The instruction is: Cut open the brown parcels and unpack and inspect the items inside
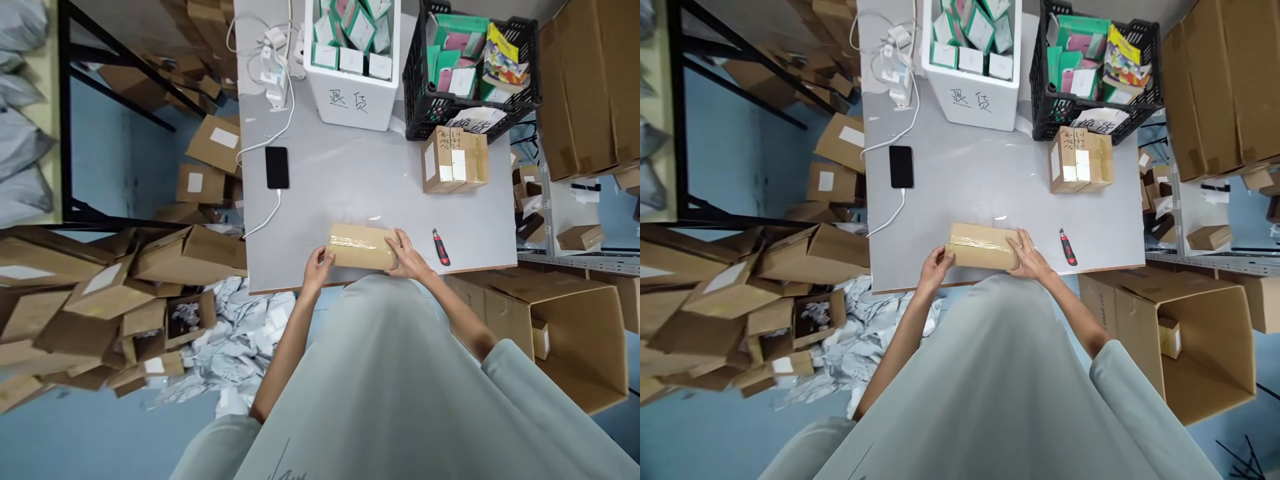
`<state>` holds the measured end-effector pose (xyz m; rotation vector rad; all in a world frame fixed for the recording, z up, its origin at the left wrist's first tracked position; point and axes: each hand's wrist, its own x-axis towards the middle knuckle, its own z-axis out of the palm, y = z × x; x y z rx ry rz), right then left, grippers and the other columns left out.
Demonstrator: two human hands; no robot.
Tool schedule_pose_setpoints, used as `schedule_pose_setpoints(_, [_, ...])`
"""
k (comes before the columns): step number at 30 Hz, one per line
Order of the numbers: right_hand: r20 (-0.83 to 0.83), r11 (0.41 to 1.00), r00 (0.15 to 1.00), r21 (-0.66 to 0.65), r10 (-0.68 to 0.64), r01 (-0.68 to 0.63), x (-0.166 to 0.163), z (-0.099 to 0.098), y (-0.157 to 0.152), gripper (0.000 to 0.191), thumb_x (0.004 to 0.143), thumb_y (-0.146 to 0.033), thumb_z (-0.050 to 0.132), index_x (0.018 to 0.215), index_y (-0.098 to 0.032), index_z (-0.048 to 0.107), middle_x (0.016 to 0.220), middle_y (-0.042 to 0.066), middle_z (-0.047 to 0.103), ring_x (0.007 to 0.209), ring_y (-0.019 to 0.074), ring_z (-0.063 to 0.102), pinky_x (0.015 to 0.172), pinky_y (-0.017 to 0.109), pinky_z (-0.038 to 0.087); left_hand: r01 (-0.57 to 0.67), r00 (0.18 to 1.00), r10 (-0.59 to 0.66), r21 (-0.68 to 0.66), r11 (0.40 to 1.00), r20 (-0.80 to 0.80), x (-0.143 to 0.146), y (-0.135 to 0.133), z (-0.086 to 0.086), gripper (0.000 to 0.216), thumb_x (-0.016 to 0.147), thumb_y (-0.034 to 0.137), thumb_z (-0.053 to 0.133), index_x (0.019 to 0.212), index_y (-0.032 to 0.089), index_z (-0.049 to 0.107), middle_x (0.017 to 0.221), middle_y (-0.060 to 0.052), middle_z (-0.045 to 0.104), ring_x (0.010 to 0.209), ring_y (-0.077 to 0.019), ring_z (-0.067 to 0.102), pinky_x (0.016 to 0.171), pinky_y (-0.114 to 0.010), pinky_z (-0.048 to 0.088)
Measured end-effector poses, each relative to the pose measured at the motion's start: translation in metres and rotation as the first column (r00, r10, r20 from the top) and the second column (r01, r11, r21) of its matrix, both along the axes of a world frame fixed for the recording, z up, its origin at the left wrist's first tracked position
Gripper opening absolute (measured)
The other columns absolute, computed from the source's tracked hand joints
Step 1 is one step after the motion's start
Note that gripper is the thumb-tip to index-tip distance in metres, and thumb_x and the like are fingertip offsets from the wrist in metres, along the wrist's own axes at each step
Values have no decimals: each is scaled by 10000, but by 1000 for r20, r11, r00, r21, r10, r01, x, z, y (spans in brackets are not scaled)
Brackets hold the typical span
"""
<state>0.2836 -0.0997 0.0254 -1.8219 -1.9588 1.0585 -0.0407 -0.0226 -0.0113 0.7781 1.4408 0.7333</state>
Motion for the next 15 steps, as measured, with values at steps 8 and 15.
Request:
schedule_pose_setpoints(8, [55, 999, 998, -45, -11, 13, 4, 8, 5, 1295, 766, -330, 1011, 1823, -332, 264, 1926, 137, -20, 1778, 427, 99, 1336, 650, 409, -78, 997, 77, 65, 995, 14, 5, -2, 8, 428, 875, 487, 870, 1179, 202, 778, 1318, -136, 783, 1328, -317, 681, 1182, -447, 506])
schedule_pose_setpoints(15, [58, 998, 998, -57, -25, 28, 2, 10, 5, 1284, 778, -341, 1008, 1824, -346, 264, 1930, 96, -29, 1777, 406, 135, 1332, 612, 437, -160, 986, 161, 36, 987, -41, 8, 14, -5, 392, 857, 556, 831, 955, 182, 763, 1030, -76, 780, 1054, -241, 671, 956, -329, 514])
